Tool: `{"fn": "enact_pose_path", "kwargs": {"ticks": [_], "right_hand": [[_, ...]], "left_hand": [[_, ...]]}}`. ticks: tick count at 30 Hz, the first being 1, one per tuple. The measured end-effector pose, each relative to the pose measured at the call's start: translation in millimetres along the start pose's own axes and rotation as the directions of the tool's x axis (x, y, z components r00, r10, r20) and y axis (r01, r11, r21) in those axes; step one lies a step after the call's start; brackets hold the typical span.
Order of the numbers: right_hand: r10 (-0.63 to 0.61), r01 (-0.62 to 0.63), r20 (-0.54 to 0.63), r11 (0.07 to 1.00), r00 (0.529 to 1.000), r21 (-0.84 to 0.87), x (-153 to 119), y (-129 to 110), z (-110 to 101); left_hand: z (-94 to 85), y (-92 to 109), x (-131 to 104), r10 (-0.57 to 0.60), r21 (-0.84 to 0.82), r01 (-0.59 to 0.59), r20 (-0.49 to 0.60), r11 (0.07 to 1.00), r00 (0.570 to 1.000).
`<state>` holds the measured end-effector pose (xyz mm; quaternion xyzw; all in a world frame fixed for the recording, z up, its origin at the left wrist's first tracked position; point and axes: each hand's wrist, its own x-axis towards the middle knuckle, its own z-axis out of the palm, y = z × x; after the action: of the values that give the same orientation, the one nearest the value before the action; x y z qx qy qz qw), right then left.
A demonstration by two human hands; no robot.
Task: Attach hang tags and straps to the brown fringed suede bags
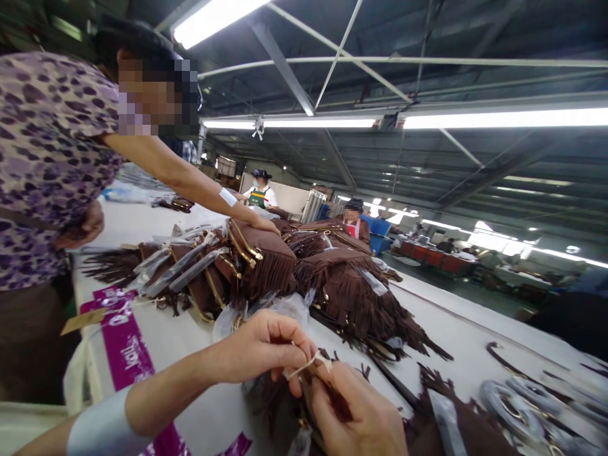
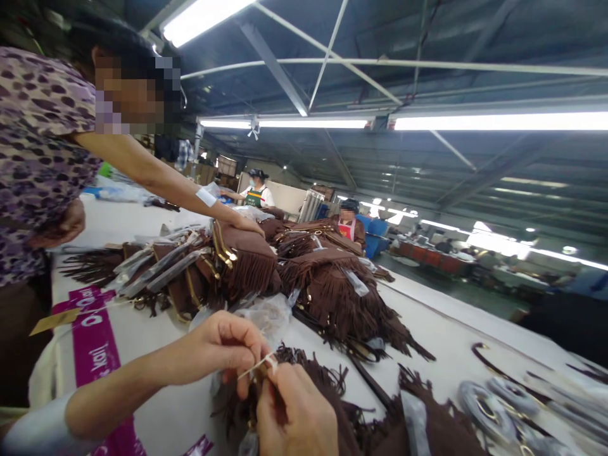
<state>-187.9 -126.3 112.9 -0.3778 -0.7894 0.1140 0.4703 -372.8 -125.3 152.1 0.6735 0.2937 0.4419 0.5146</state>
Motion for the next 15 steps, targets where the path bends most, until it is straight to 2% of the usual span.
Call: {"fn": "enact_pose_path", "kwargs": {"ticks": [2,4,7,9,12,15], "right_hand": [[0.007,-0.008,0.042,1.000,0.999,0.028,1.5,-1.7,1.7],[0.061,-0.069,0.093,0.994,0.994,0.085,4.5,-3.1,2.0],[0.175,-0.208,0.187,0.962,0.967,0.175,8.6,-3.3,-1.5],[0.234,-0.286,0.276,0.944,0.932,0.166,7.9,1.0,-4.1],[0.260,-0.278,0.454,0.960,0.853,-0.027,-1.4,17.4,0.5],[0.307,-0.158,0.498,0.934,0.811,-0.319,-16.1,34.9,20.0]], "left_hand": [[-1.7,11.0,1.1,0.063,0.260,-0.073,0.049,0.963,0.997],[-4.4,18.3,4.0,0.149,0.471,-0.168,0.078,0.866,0.986],[-9.3,23.6,9.2,0.181,0.579,-0.207,0.103,0.788,0.978],[-13.3,26.9,11.6,0.188,0.620,-0.218,0.114,0.754,0.976],[-21.6,37.0,11.6,0.261,0.743,-0.266,0.128,0.613,0.957],[-31.9,51.4,7.8,0.346,0.843,-0.286,0.129,0.455,0.929]]}}
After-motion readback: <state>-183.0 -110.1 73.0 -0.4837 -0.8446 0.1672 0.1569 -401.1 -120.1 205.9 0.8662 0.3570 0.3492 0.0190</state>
